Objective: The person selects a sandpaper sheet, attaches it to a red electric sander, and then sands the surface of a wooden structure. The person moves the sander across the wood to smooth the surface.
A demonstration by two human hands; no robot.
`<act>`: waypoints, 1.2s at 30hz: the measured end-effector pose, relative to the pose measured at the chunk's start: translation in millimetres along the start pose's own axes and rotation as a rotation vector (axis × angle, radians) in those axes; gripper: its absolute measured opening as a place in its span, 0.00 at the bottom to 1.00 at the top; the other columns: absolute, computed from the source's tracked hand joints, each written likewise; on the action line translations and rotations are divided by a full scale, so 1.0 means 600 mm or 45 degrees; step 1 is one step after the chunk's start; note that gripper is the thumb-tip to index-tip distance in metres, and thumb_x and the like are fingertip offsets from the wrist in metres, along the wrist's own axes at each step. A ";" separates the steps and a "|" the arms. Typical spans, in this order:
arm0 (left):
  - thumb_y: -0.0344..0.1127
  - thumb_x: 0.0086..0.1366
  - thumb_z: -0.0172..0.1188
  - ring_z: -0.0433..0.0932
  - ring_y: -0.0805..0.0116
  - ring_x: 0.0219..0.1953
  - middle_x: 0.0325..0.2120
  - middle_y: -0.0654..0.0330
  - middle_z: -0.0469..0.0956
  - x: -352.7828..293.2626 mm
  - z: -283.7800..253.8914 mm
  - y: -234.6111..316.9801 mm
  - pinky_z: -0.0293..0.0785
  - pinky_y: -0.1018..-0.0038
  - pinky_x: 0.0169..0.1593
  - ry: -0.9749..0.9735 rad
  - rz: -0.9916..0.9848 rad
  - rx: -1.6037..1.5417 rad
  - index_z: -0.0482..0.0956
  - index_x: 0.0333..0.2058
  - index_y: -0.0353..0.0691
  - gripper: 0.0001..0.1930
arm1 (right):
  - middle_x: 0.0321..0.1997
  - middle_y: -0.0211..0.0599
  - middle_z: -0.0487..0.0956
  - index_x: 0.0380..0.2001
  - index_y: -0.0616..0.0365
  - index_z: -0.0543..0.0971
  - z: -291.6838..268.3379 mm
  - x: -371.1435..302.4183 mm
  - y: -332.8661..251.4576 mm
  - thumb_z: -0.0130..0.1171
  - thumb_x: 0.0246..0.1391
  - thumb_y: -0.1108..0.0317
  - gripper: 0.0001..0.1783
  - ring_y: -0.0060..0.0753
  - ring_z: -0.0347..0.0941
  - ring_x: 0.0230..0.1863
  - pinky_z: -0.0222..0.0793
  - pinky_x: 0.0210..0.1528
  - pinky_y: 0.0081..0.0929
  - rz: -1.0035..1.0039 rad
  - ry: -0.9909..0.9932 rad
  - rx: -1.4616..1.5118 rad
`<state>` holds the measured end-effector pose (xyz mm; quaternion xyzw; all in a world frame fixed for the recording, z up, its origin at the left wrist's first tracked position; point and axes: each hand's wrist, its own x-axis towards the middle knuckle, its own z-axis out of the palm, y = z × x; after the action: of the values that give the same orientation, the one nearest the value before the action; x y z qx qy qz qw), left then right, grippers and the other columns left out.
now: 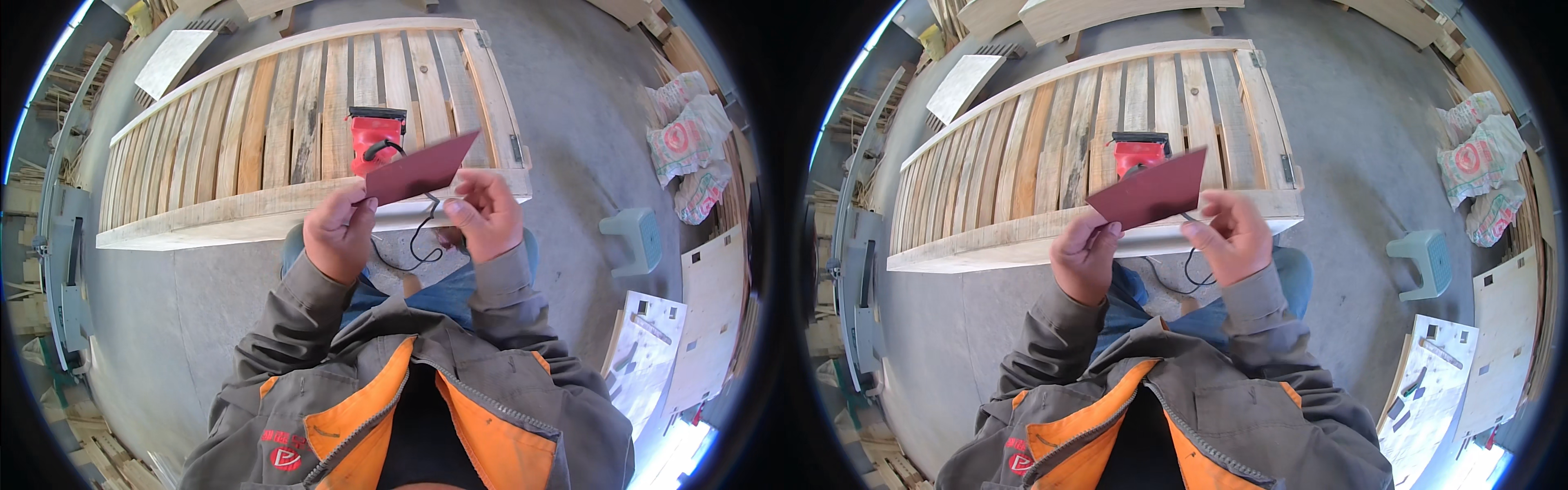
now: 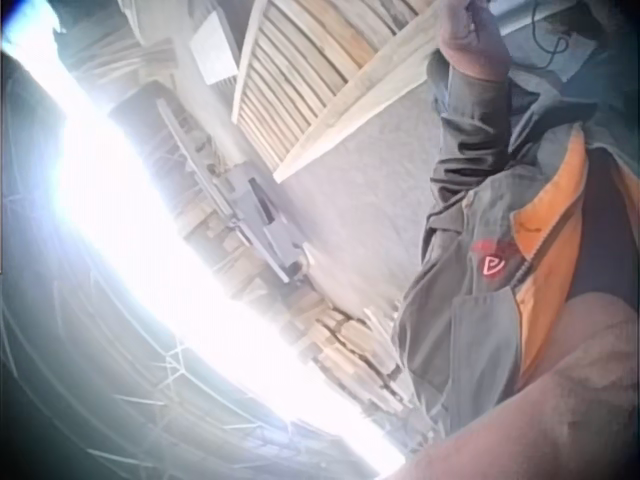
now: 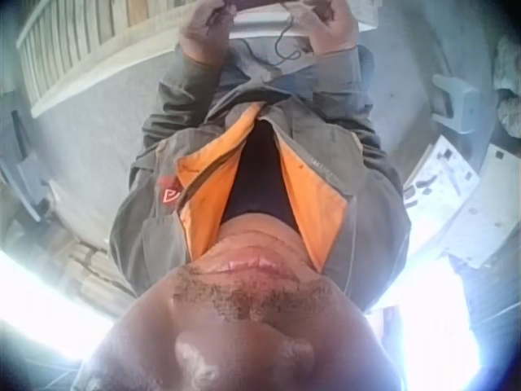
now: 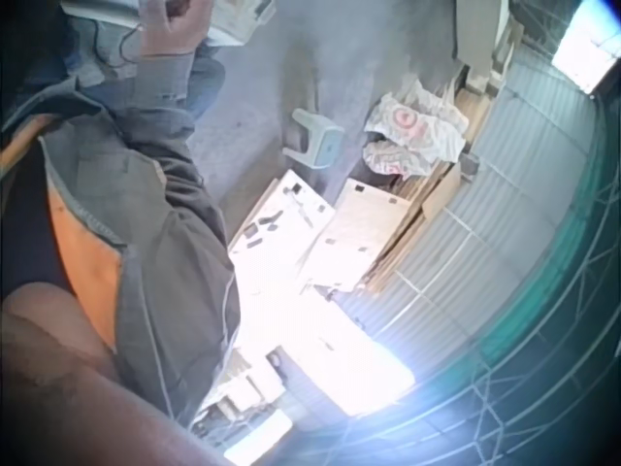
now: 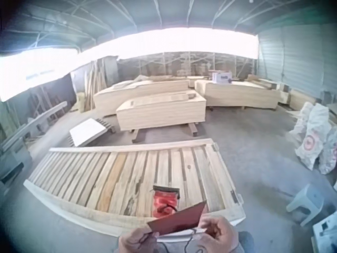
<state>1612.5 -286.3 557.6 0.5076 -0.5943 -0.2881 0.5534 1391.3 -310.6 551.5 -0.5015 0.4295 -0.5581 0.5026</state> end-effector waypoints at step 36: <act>0.39 0.74 0.61 0.82 0.67 0.52 0.52 0.56 0.83 0.269 -0.061 -0.276 0.78 0.70 0.55 0.025 -0.612 -0.396 0.79 0.57 0.34 0.19 | 0.41 0.32 0.88 0.47 0.59 0.86 0.074 0.399 0.180 0.73 0.57 0.68 0.15 0.23 0.81 0.43 0.78 0.50 0.26 0.175 -0.261 -0.311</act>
<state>1715.0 -480.1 474.8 0.5456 -0.4004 -0.4937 0.5461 1451.4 -560.3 481.8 -0.5826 0.4738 -0.4120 0.5161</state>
